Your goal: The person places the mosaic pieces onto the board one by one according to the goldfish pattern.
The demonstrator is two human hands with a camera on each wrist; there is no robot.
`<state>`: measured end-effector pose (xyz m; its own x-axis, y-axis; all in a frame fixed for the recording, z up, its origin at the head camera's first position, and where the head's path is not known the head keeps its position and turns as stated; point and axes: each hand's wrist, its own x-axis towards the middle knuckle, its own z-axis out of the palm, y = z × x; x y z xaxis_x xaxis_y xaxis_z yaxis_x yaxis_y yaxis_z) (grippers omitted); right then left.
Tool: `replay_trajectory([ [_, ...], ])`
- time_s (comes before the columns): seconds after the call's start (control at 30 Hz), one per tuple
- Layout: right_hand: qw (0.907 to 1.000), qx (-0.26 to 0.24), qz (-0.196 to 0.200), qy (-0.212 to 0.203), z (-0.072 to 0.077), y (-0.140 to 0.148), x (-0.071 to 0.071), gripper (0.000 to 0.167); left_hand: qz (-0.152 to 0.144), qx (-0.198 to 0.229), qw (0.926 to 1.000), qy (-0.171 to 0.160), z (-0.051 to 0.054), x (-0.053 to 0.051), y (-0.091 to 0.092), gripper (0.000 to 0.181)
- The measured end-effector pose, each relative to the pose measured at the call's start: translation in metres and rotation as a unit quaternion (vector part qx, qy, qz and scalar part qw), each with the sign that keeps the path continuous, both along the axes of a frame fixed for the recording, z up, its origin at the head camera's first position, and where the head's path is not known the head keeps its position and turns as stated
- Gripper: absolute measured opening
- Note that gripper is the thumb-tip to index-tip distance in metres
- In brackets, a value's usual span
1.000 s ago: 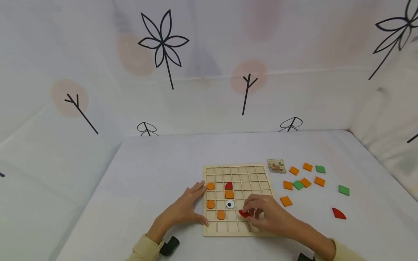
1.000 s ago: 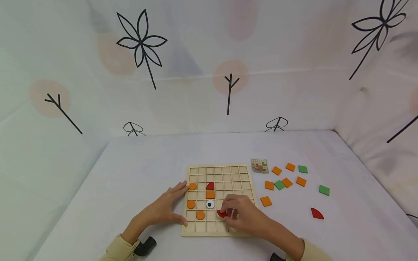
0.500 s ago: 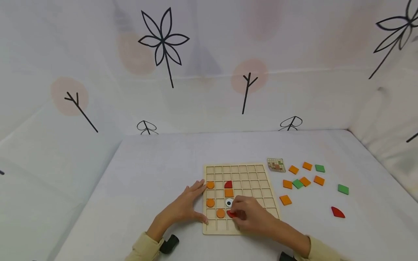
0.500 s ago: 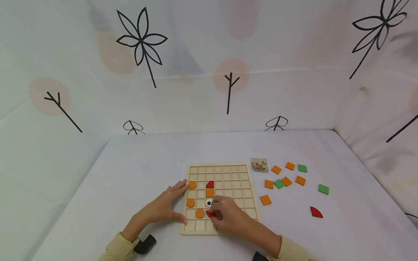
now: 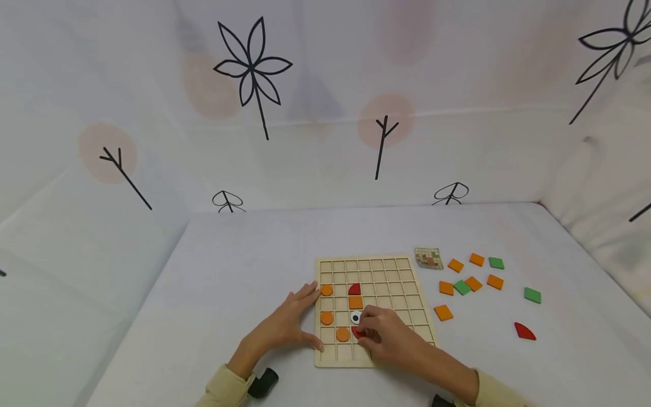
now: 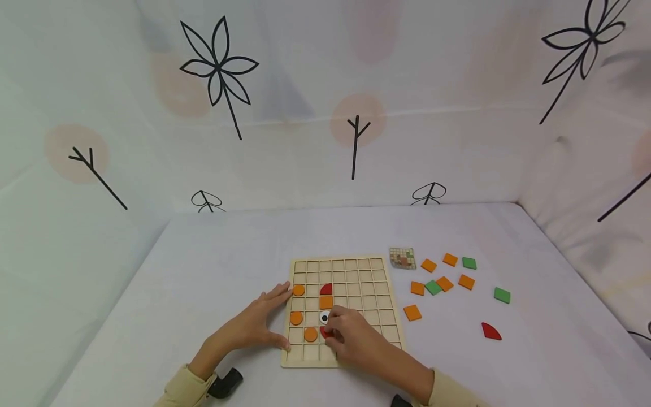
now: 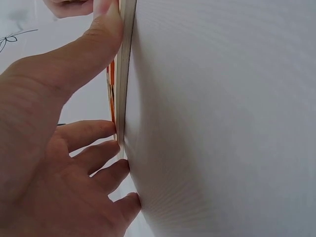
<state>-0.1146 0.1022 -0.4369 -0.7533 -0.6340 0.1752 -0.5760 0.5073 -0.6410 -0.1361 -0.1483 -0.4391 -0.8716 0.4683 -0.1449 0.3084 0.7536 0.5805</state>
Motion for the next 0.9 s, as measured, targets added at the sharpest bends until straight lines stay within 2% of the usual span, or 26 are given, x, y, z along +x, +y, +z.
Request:
replay_trajectory([
  [0.2,0.9996,0.024,-0.013,0.001,0.002,0.01,0.001,0.011,0.005,-0.006,1.0,-0.001,-0.001,0.0,0.001,0.107],
  [0.43,0.9975,0.063,-0.031,0.011,0.012,0.031,0.0,0.013,0.01,-0.006,0.9999,-0.007,0.0,0.0,0.001,0.107],
  [0.7,0.9974,0.059,-0.029,0.029,0.023,0.066,-0.004,0.018,0.011,-0.004,0.9999,-0.009,-0.001,0.0,0.001,0.106],
  [0.9,0.9979,0.049,-0.028,0.032,0.026,0.086,-0.009,0.022,0.013,-0.006,0.9999,-0.008,0.001,0.001,0.001,0.107],
])
